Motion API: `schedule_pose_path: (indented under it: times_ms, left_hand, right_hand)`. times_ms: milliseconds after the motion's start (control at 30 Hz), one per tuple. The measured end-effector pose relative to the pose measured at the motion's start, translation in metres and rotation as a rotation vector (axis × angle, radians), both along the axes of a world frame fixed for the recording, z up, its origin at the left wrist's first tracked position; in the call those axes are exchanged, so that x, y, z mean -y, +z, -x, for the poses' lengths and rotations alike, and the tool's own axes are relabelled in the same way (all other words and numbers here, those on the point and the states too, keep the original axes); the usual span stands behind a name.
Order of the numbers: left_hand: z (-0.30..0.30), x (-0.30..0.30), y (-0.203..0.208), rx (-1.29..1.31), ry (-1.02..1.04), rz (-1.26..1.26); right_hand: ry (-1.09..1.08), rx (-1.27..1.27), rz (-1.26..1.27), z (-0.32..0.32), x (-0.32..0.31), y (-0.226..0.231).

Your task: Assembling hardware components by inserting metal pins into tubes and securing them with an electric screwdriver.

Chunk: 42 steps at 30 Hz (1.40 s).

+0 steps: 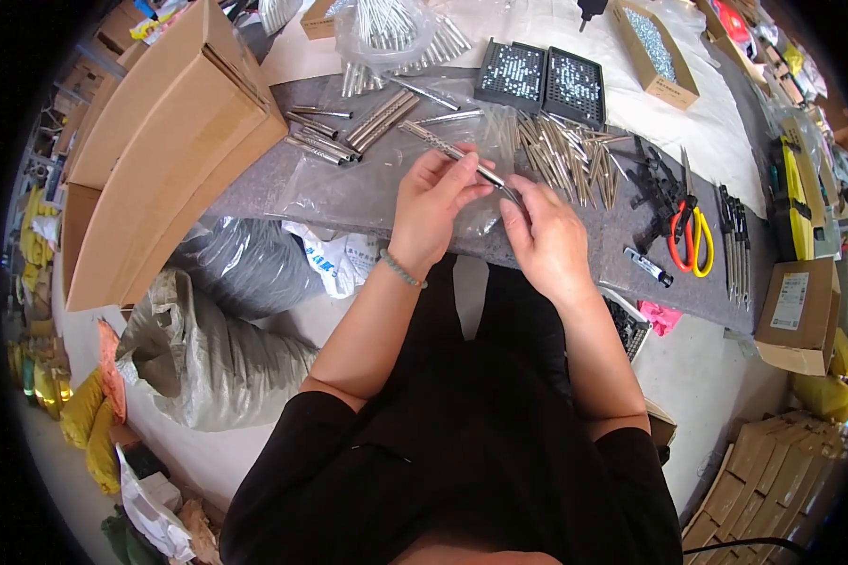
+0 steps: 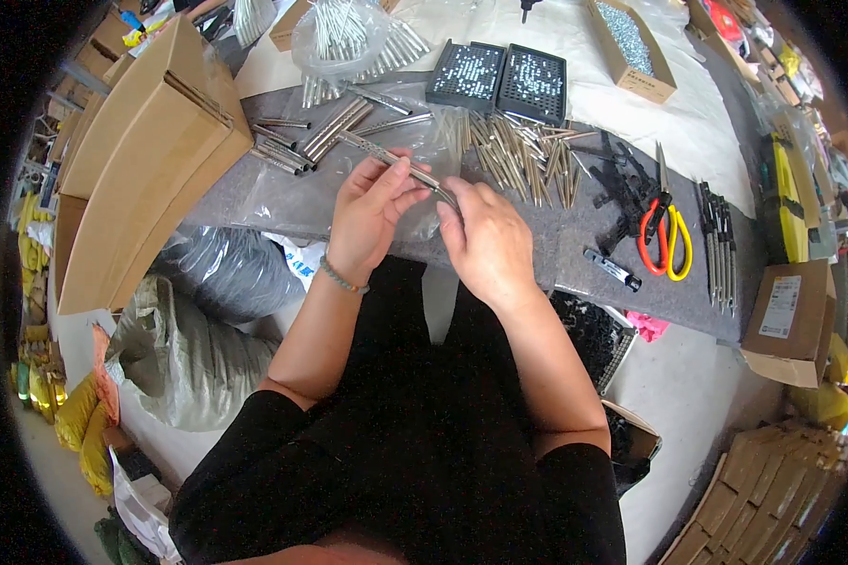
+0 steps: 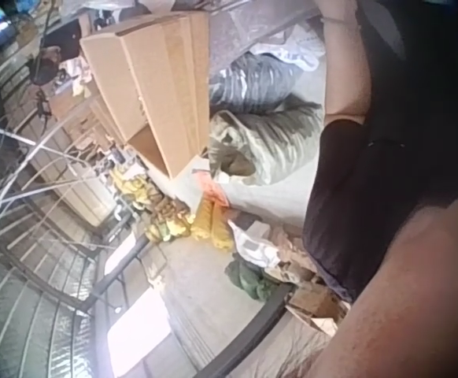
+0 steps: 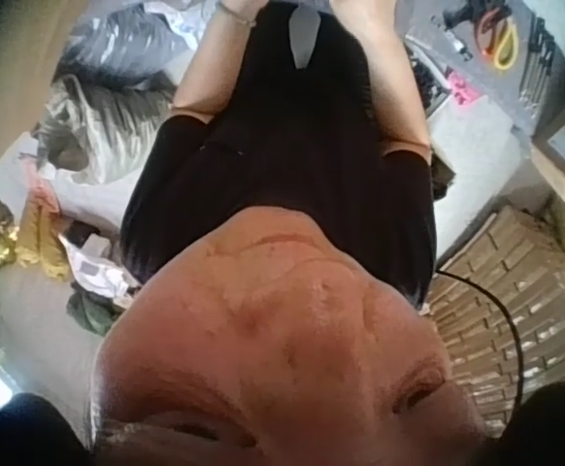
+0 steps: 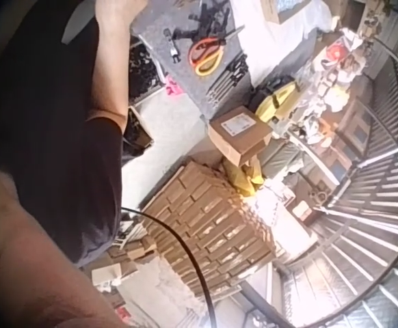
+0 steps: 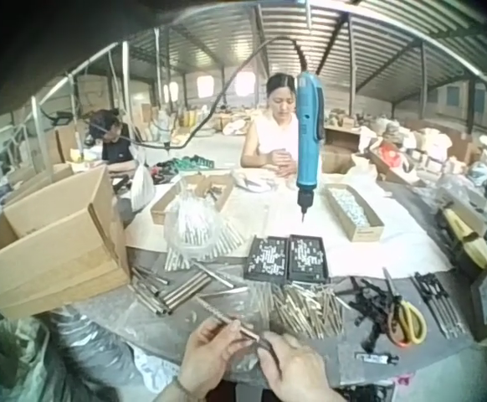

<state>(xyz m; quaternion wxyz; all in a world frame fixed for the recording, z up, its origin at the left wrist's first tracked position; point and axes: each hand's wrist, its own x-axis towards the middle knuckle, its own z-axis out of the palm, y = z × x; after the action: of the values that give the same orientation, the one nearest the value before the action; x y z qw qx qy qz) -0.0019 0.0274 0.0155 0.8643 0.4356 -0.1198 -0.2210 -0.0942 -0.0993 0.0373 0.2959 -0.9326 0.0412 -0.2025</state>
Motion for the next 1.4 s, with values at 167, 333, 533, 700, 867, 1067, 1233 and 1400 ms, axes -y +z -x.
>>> schedule_pose_path:
  times_ms: [167, 333, 533, 700, 867, 1067, 1233, 1400]
  left_hand:
    - [0.011, 0.011, -0.008, -0.028, -0.123, -0.046]
    - [0.01, 0.013, -0.008, -0.057, -0.121, -0.086]
    - [0.013, 0.013, -0.004, -0.063, -0.109, -0.086]
    - [0.018, 0.015, 0.006, -0.118, -0.115, 0.014]
    - [0.014, 0.006, 0.004, -0.201, -0.188, 0.045]
    - [0.03, 0.007, 0.008, 0.035, -0.199, -0.152]
    - [0.02, 0.0, 0.023, -0.006, 0.093, -0.014]
    - [-0.002, -0.008, 0.034, 0.08, 0.125, 0.123]
  right_hand:
    - [0.021, 0.012, -0.043, -0.006, 0.006, -0.007]
    - [0.0, 0.114, -0.072, 0.01, 0.02, -0.008]
    - [-0.091, 0.104, 0.134, 0.031, 0.029, -0.016]
    - [-0.133, 0.183, 0.007, 0.028, 0.019, -0.012]
    - [-0.071, 0.208, 0.211, 0.027, 0.016, 0.0]
    - [-0.023, 0.162, -0.171, 0.022, 0.006, -0.007]
    - [-0.036, 0.112, -0.288, 0.024, 0.003, -0.004]
    - [-0.018, 0.146, -0.305, 0.021, -0.001, -0.002]
